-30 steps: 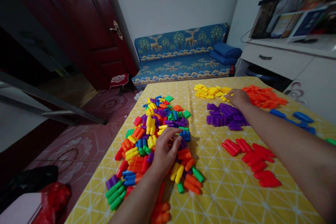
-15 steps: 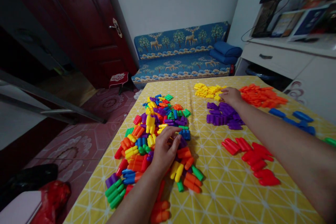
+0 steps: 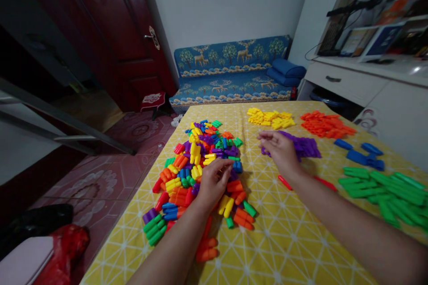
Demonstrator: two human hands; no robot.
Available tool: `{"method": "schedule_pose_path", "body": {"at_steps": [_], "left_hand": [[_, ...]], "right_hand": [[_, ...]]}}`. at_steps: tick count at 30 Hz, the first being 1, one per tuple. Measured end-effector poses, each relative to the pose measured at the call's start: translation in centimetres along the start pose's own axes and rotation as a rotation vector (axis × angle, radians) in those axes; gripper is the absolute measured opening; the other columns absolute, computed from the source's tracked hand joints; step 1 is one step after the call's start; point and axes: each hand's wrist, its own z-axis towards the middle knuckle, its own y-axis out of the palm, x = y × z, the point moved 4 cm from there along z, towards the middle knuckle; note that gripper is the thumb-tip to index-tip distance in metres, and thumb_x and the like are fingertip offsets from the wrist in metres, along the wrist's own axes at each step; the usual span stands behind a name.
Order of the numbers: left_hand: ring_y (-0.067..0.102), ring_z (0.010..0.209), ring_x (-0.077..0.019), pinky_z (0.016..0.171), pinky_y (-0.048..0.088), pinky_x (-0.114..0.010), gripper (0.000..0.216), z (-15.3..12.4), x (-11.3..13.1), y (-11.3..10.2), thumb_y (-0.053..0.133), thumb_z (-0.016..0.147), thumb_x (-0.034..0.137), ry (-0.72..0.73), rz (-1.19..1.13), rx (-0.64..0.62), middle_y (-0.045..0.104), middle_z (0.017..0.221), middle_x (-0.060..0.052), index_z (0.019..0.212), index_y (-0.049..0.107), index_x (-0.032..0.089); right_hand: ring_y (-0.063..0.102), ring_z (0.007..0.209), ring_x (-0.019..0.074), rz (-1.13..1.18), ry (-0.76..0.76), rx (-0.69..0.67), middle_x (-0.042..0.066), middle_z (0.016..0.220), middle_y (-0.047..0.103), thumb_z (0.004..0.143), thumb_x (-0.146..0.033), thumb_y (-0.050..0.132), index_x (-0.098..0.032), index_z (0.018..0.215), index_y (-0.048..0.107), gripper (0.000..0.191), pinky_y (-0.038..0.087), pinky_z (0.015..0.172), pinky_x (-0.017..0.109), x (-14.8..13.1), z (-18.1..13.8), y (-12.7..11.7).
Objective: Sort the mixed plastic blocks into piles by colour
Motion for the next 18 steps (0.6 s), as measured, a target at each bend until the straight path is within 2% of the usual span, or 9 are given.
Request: {"method": "schedule_pose_path", "body": {"at_steps": [3,5,9,11,13,15,17,18], "left_hand": [[0.065,0.071,-0.0137,0.064,0.05,-0.024,0.018,-0.2,0.4,0.0,0.053,0.09,0.015,0.062,0.036,-0.01,0.071,0.082,-0.004,0.096,0.07,0.019],[0.066,0.074,-0.0143,0.067,0.051,-0.024,0.02,-0.5,1.0,0.2,0.051,0.091,0.014,0.152,0.069,-0.057,0.071,0.084,-0.005,0.099,0.069,0.018],[0.066,0.077,-0.0159,0.067,0.049,-0.024,0.026,-1.8,3.4,1.3,0.048,0.092,0.014,0.43,0.234,-0.268,0.07,0.087,-0.008,0.109,0.068,0.019],[0.065,0.071,-0.0155,0.065,0.048,-0.024,0.025,-1.9,5.1,1.2,0.05,0.092,0.016,0.516,0.294,-0.31,0.07,0.081,-0.007,0.109,0.069,0.019],[0.065,0.071,-0.0151,0.067,0.048,-0.024,0.022,-1.0,6.6,0.0,0.052,0.093,0.021,0.478,0.291,-0.24,0.071,0.08,-0.006,0.106,0.07,0.02],[0.067,0.079,-0.0169,0.074,0.05,-0.026,0.021,0.5,7.1,-2.3,0.052,0.094,0.027,0.32,0.319,-0.059,0.073,0.088,-0.007,0.102,0.071,0.02],[0.066,0.088,-0.0219,0.08,0.05,-0.032,0.026,2.0,6.2,-4.9,0.051,0.094,0.032,0.098,0.511,0.105,0.072,0.098,-0.01,0.107,0.069,0.02],[0.064,0.095,-0.0269,0.084,0.049,-0.037,0.029,2.6,5.3,-6.0,0.055,0.092,0.035,0.018,0.653,0.128,0.072,0.101,-0.012,0.111,0.068,0.019]], "right_hand": [[0.065,0.071,0.0173,0.123,0.088,-0.032,0.007,0.092,0.072,0.068,-0.036,0.067,-0.019,0.092,0.065,0.029,0.051,0.061,0.029,0.7,-5.8,1.7],[0.065,0.072,0.0184,0.162,0.138,-0.017,0.007,0.09,0.072,0.067,-0.036,0.068,-0.02,0.089,0.065,0.028,0.051,0.062,0.03,1.6,-8.1,2.2],[0.066,0.079,0.0212,0.186,0.116,0.023,0.005,0.086,0.071,0.069,-0.035,0.067,-0.022,0.087,0.064,0.023,0.052,0.068,0.032,3.0,-9.7,2.5],[0.067,0.08,0.0221,0.154,0.08,0.004,0.003,0.085,0.072,0.07,-0.033,0.065,-0.025,0.087,0.065,0.019,0.052,0.069,0.033,3.4,-9.7,2.8],[0.068,0.077,0.0226,0.067,0.049,-0.021,0.001,0.083,0.072,0.071,-0.032,0.063,-0.027,0.085,0.066,0.015,0.052,0.069,0.034,3.6,-9.8,3.1],[0.068,0.078,0.0228,-0.009,0.017,-0.027,0.0,0.084,0.073,0.073,-0.03,0.062,-0.029,0.085,0.066,0.013,0.053,0.072,0.035,3.6,-9.8,3.3],[0.068,0.08,0.0228,-0.039,-0.005,-0.026,0.001,0.087,0.073,0.076,-0.031,0.06,-0.029,0.085,0.067,0.012,0.053,0.074,0.036,3.5,-9.9,3.4],[0.068,0.08,0.0227,-0.045,-0.013,-0.031,0.001,0.087,0.073,0.077,-0.032,0.06,-0.028,0.086,0.067,0.012,0.053,0.074,0.035,3.5,-9.9,3.5]]}}
